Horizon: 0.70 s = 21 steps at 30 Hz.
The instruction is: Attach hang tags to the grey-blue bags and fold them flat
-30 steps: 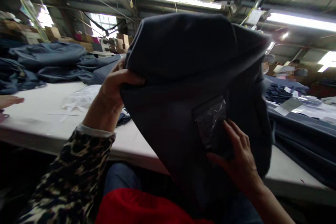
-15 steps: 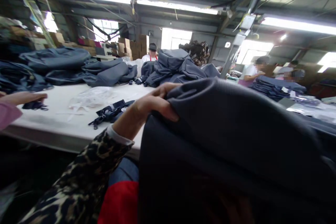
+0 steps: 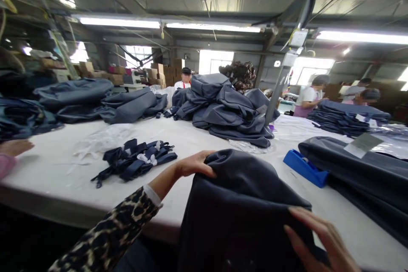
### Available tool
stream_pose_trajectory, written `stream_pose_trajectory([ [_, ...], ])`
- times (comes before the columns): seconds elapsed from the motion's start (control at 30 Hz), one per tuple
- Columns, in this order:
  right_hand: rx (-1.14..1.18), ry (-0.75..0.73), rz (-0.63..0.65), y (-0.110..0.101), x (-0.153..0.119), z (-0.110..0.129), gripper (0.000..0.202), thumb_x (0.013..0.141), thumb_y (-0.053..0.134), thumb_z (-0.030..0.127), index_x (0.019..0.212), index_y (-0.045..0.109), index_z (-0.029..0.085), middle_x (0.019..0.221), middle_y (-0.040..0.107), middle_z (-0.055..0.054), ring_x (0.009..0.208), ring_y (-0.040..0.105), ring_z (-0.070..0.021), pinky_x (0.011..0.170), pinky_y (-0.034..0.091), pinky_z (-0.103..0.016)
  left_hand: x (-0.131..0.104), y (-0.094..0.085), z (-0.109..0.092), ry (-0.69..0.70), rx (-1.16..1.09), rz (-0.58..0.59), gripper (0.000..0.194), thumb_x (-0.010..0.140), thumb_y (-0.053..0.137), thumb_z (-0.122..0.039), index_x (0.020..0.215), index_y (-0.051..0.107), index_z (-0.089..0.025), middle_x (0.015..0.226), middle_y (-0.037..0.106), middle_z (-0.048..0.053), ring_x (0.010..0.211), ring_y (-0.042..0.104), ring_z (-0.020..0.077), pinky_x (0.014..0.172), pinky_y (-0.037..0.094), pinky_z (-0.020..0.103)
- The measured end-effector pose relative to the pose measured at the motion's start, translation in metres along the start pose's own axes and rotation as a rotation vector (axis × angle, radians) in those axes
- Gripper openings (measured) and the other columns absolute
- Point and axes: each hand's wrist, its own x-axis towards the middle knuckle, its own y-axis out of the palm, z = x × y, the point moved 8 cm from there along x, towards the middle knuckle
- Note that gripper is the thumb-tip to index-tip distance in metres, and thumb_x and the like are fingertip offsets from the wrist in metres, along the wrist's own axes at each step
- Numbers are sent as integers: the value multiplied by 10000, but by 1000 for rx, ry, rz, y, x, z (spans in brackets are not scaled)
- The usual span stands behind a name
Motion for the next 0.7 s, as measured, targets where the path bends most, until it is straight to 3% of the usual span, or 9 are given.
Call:
stream_pose_trajectory([
  [0.07, -42, 55, -61, -9, 39, -14, 389, 908, 622, 415, 1257, 587, 247, 1282, 613, -88, 1166, 599, -277, 1033, 469, -449, 1, 4, 6, -38, 11, 47, 701, 596, 843, -222, 1256, 611, -181, 1161, 669, 41, 1069, 591, 237, 945, 456, 319],
  [0.1, -40, 77, -32, -4, 55, -21, 418, 899, 627, 455, 1262, 582, 254, 1278, 620, -88, 1144, 613, -278, 1002, 494, -454, 1, 6, 10, -63, 9, 69, 711, 593, 864, -256, 1252, 607, -187, 1155, 663, 40, 1059, 588, 235, 931, 463, 320],
  [0.2, 61, 88, 235, 44, 80, -31, 436, 892, 627, 495, 1270, 563, 289, 1159, 691, -45, 986, 689, -222, 817, 590, -353, -6, 11, 27, -134, -8, 96, 717, 586, 897, -386, 1216, 617, -187, 1073, 659, 32, 948, 594, 203, 817, 480, 276],
  [0.3, 124, 1, 392, 87, 73, -20, 338, 920, 596, 471, 1218, 581, 311, 1100, 712, -7, 977, 695, -184, 801, 592, -293, -19, 9, 54, -204, -52, 13, 568, 611, 880, -473, 1036, 674, -158, 874, 639, -3, 767, 556, 132, 671, 433, 203],
  [0.37, 91, -43, 376, 100, 65, -12, 317, 940, 558, 484, 1198, 584, 302, 1108, 709, -11, 998, 691, -184, 822, 587, -289, -28, 6, 72, -246, -111, -64, 477, 631, 868, -484, 904, 680, -141, 774, 606, -23, 692, 520, 101, 632, 405, 185],
  [0.47, -50, -99, 355, 107, 61, 1, 398, 965, 464, 543, 1242, 570, 278, 1128, 707, -39, 981, 701, -215, 771, 599, -312, -32, -3, 87, -263, -189, -142, 453, 642, 862, -480, 875, 677, -139, 753, 605, -26, 674, 521, 97, 646, 416, 193],
  [0.63, -284, -158, 410, 117, 62, 12, 611, 956, 360, 640, 1391, 486, 230, 1160, 691, -88, 890, 719, -258, 539, 578, -317, -26, -15, 88, -211, -132, -180, 454, 647, 855, -476, 895, 667, -146, 796, 618, -11, 724, 554, 125, 669, 424, 218],
  [0.7, -317, -124, 405, 119, 60, 8, 585, 971, 326, 625, 1357, 518, 230, 1169, 677, -90, 815, 721, -234, 453, 535, -290, -36, -26, 76, -101, -8, -379, 488, 663, 852, -442, 1012, 647, -170, 938, 641, 18, 858, 589, 162, 768, 447, 249],
])
